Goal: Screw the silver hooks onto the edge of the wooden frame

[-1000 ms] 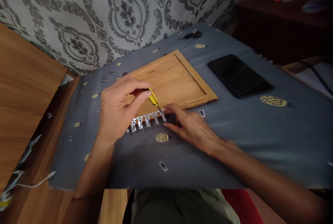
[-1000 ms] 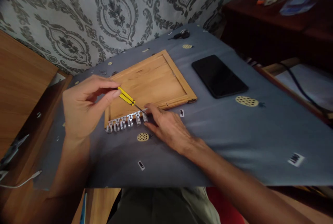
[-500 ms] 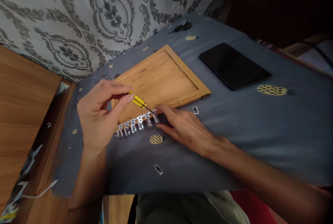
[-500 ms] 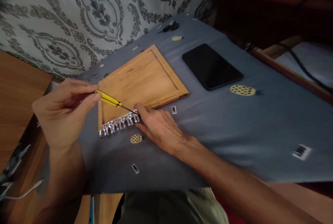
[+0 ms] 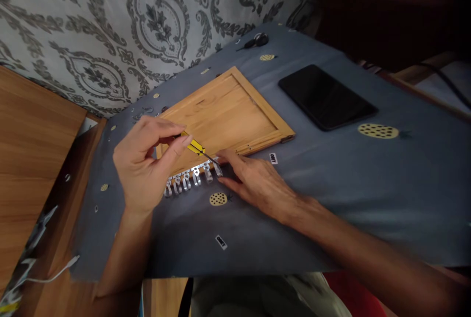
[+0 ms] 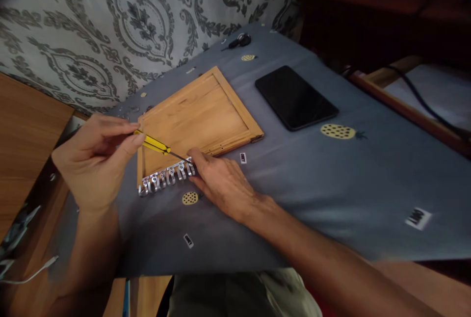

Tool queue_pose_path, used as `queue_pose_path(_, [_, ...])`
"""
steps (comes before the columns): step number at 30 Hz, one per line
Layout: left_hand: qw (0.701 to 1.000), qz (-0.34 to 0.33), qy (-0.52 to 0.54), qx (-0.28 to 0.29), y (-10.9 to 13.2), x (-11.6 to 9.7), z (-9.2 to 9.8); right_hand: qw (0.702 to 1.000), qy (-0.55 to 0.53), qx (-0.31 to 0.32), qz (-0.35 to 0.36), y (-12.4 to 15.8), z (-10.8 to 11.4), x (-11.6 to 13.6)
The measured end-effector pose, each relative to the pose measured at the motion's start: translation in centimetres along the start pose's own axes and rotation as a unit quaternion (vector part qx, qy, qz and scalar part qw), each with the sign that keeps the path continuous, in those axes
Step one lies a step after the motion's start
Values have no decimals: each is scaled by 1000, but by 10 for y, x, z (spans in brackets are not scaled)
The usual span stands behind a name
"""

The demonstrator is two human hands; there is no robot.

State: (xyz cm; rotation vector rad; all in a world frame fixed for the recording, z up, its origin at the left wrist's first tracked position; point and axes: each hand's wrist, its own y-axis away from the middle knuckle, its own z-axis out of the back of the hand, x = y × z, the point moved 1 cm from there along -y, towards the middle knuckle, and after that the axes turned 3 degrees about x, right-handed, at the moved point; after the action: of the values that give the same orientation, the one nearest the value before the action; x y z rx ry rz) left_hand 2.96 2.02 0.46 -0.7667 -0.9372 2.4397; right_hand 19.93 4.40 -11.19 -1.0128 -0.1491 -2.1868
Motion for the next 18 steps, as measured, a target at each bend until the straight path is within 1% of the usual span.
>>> queue_pose_path(10, [998,54,-20,26,1,-4,3,1000,-21,6,-3,1,-1,-1])
queue_pose_path(15, [998,55,-16,28,3,-3,-1,999,-32,6,-3,1,-3,-3])
queue_pose_path(18, [999,37,-16,25,3,-3,-1,999,-38,5,-2,1,-4,-3])
